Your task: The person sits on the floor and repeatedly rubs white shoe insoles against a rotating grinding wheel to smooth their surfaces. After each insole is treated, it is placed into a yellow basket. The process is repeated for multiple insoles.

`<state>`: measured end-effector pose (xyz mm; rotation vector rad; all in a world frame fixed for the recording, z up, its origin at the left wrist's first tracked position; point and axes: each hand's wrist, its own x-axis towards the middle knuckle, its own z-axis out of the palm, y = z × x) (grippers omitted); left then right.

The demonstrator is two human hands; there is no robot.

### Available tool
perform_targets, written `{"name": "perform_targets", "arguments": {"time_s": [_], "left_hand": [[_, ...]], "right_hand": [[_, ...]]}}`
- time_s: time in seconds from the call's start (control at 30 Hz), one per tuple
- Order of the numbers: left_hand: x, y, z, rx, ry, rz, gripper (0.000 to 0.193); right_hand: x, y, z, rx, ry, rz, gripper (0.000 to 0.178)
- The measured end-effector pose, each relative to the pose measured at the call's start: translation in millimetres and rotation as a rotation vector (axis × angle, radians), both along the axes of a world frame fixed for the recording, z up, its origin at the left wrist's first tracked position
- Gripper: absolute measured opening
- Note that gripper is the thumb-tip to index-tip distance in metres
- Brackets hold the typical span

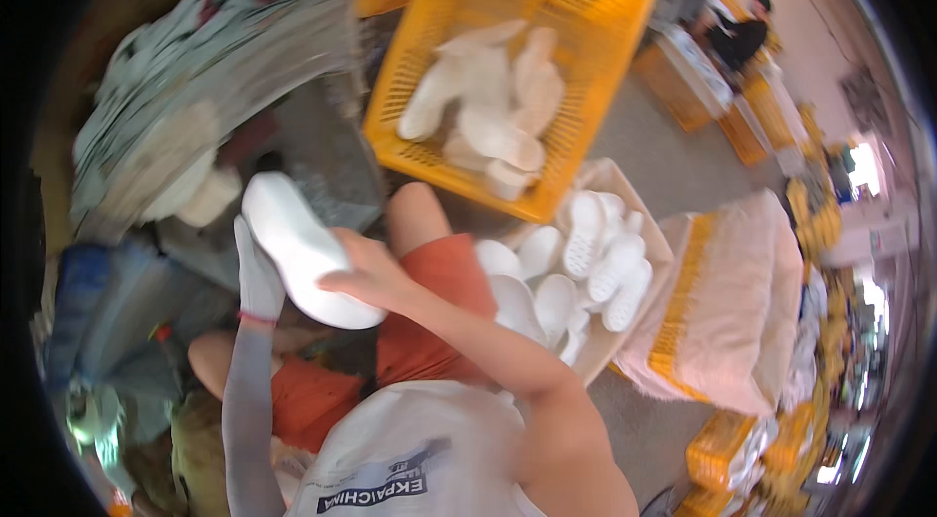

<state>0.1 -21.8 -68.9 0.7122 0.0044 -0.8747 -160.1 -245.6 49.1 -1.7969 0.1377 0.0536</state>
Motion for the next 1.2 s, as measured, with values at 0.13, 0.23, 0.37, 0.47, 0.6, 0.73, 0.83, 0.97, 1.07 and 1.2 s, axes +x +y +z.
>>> {"name": "perform_targets", "arguments": {"time_s": [0.13,0.23,0.37,0.47,0.6,0.73,0.83,0.97,1.07,1.2], "left_hand": [[-39.4,-32.5,37.8,0.229,-0.023,-0.054,0.054],[-43.9,-46.0,57.9,0.342,0.018,-0.098,0.046],[-45.9,-62.1,64.6,0.525,0.053,-0.062,0.044],[-59.9,-87.2,73.6,0.402,-0.014,-0.073,0.044],[-88.2,-121.3,108.3,0.320,-0.022,-0.172,0.041],[-101.0,-155.1,132.9,0.164,-0.070,-0.203,0.046],[-99.2,-177.4,109.7,-0.709,-0.013,-0.561,0.049],[-107.0,-141.1,54.0,0.652,-1.043,-0.094,0.035],[-74.5,-111.7,27.4,0.939,-0.988,0.232,0.026],[13.9,-119.8,19.4,0.372,-0.538,0.430,0.038]], "right_hand": [[-210.5,-184.6,-67.3,-0.562,-0.199,-1.044,0.055],[-295.3,-295.5,-81.2,-1.247,0.261,-1.167,0.071],[-219.3,-304.6,-93.2,-0.983,0.018,-1.153,0.045],[-102.4,-273.7,-126.1,-1.127,-0.166,-0.574,0.037],[-40.5,-256.4,-129.8,-0.721,0.140,-0.836,0.033],[-94.1,-167.8,-56.6,-0.595,-0.201,-0.856,0.025],[-137.0,-73.4,3.4,-0.813,-0.532,-0.383,0.028],[-128.2,-17.8,45.5,-0.804,-0.565,-0.125,0.037],[-63.9,-10.6,48.6,-0.502,-0.306,-0.344,0.065],[42.6,-2.3,29.7,-0.002,-0.254,-0.381,0.070]]}}
